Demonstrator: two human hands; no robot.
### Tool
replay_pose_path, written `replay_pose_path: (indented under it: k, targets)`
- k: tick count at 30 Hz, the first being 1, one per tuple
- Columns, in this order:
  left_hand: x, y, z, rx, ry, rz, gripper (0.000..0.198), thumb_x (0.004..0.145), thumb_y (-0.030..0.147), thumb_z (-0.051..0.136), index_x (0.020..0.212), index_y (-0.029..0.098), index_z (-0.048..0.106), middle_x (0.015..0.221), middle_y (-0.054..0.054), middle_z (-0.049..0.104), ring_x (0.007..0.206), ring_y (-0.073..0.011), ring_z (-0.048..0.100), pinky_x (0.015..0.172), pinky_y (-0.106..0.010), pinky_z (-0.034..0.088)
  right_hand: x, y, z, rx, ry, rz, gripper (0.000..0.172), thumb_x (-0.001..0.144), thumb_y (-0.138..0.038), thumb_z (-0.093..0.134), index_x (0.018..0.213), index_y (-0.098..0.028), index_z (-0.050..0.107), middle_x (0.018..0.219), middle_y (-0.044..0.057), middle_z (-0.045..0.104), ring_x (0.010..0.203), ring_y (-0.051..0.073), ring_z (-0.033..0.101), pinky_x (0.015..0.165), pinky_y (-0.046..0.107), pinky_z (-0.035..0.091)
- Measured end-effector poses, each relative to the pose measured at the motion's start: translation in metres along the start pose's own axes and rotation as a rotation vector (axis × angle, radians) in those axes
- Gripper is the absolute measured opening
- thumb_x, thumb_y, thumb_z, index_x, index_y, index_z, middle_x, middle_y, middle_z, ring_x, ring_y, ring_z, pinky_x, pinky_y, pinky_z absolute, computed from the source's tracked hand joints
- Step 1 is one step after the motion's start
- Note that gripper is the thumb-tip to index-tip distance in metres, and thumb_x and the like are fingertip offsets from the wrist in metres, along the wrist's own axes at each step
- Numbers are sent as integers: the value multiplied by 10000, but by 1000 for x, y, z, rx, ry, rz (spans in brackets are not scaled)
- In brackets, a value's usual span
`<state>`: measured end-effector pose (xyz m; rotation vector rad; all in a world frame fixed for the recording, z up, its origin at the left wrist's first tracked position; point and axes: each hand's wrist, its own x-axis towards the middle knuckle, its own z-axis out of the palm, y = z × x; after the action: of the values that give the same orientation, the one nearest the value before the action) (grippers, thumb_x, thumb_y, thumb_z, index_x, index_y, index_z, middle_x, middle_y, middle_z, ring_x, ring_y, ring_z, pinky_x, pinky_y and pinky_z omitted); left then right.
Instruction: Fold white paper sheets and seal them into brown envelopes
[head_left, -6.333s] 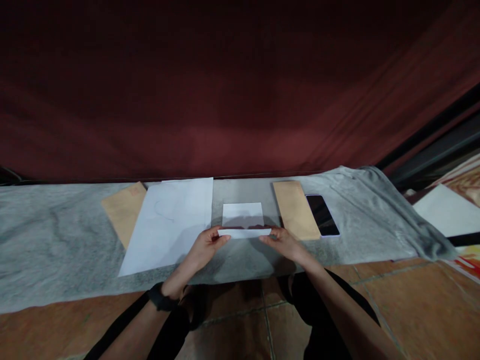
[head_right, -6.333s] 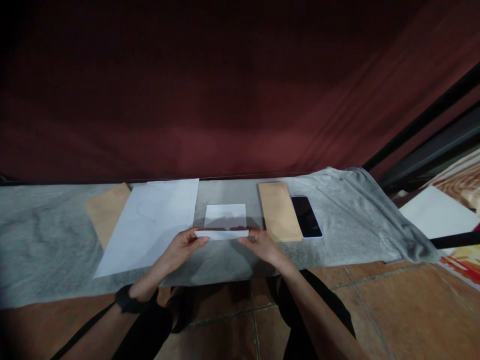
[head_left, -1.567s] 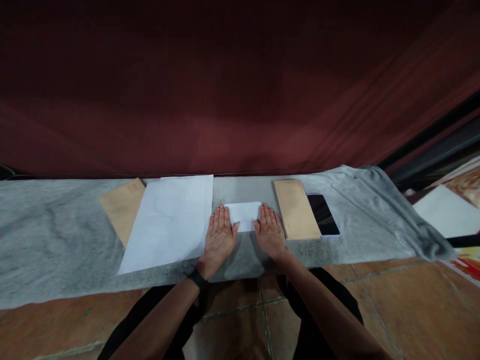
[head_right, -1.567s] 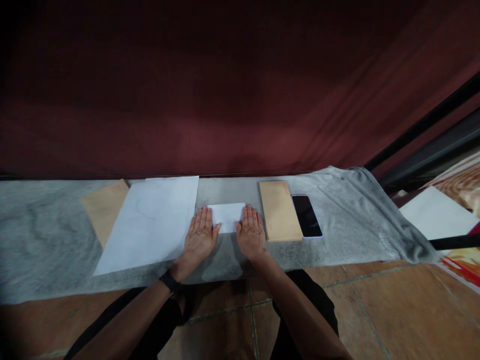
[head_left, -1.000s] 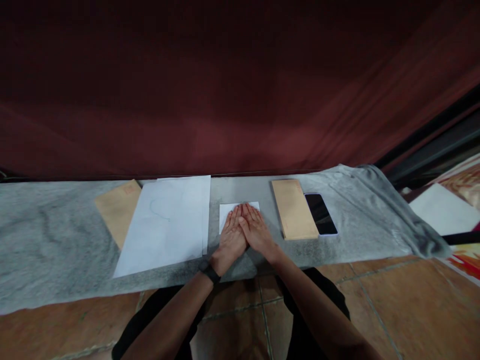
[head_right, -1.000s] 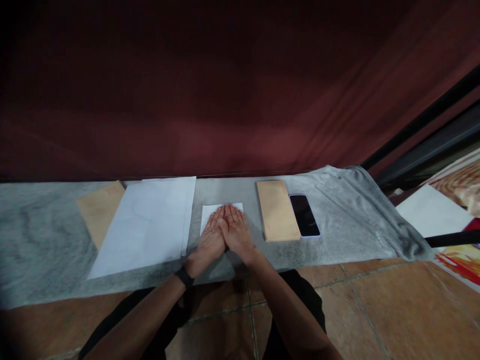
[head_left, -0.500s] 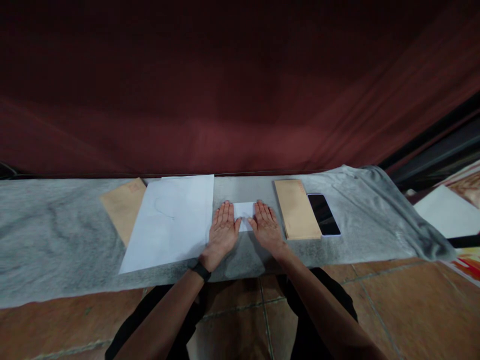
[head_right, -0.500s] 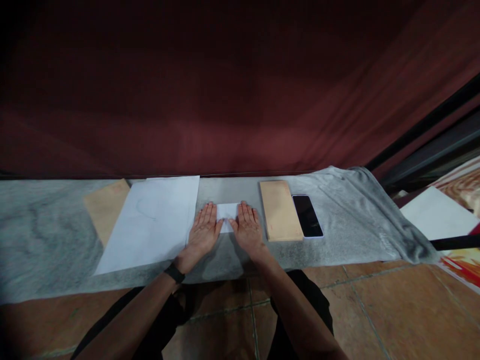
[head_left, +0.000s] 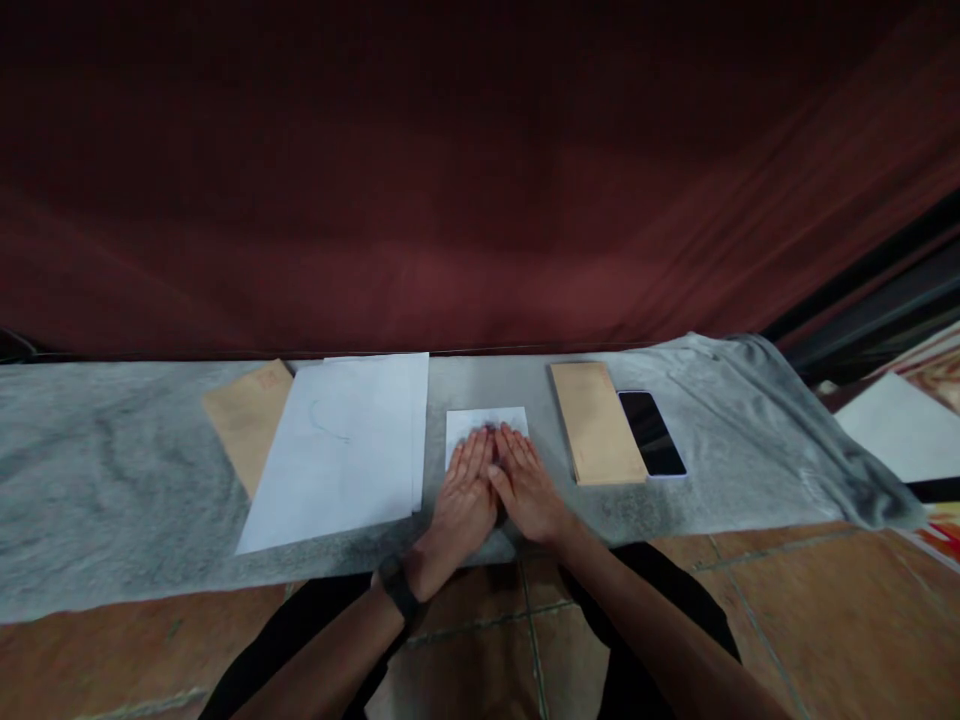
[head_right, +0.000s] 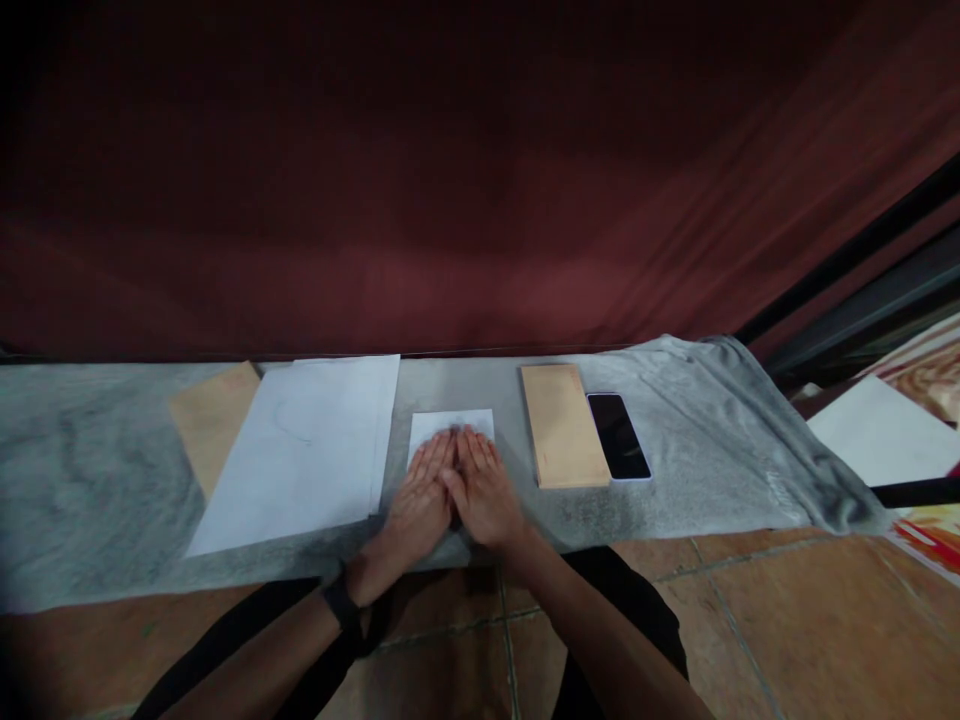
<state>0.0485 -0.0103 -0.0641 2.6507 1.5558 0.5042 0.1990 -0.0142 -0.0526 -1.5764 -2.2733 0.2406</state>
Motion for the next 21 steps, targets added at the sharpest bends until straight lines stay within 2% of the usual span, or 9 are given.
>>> replay_pose_path:
  k: [3,7,13,18,21]
  targets:
    - [-16,12,7,4,-34,47,688,986,202,348,1606,67,82,1635,-208,267,1532,-283,216,1223,-484,296,-15,-9,4,10,-29,-76,627,1067,-433,258,1583,-77,252,1637,134,301,1529,214,240,1244,429,275]
    - [-20,11,7,8,-33,-8,711,960,159,327,1605,60,44,1638,-211,256,1533,-283,206,1222,-491,295,-26,-3,11,-69,26,-43,647,1059,-451,306,1557,-37,306,1614,177,333,1520,248,263,1240,456,280]
    - [-18,-1,-4,23,-30,-69,667,982,274,368,1575,23,191,1624,-227,280,1538,-288,195,1235,-494,275,-32,13,11,-160,76,-1,718,1037,-494,372,1566,-20,269,1605,218,327,1500,309,302,1208,506,317]
    - [-19,-13,-5,42,-9,-154,695,1006,441,383,1545,18,267,1606,-246,310,1520,-325,247,1216,-522,301,-36,16,9,-204,95,45,724,1040,-504,360,1549,5,293,1600,242,326,1489,334,316,1196,503,315]
    - [-21,-20,-6,55,1,-188,697,1006,468,379,1537,25,292,1598,-244,332,1509,-333,277,1213,-520,304,-38,17,11,-206,124,71,725,1040,-499,361,1557,1,272,1596,249,331,1489,341,313,1189,521,316]
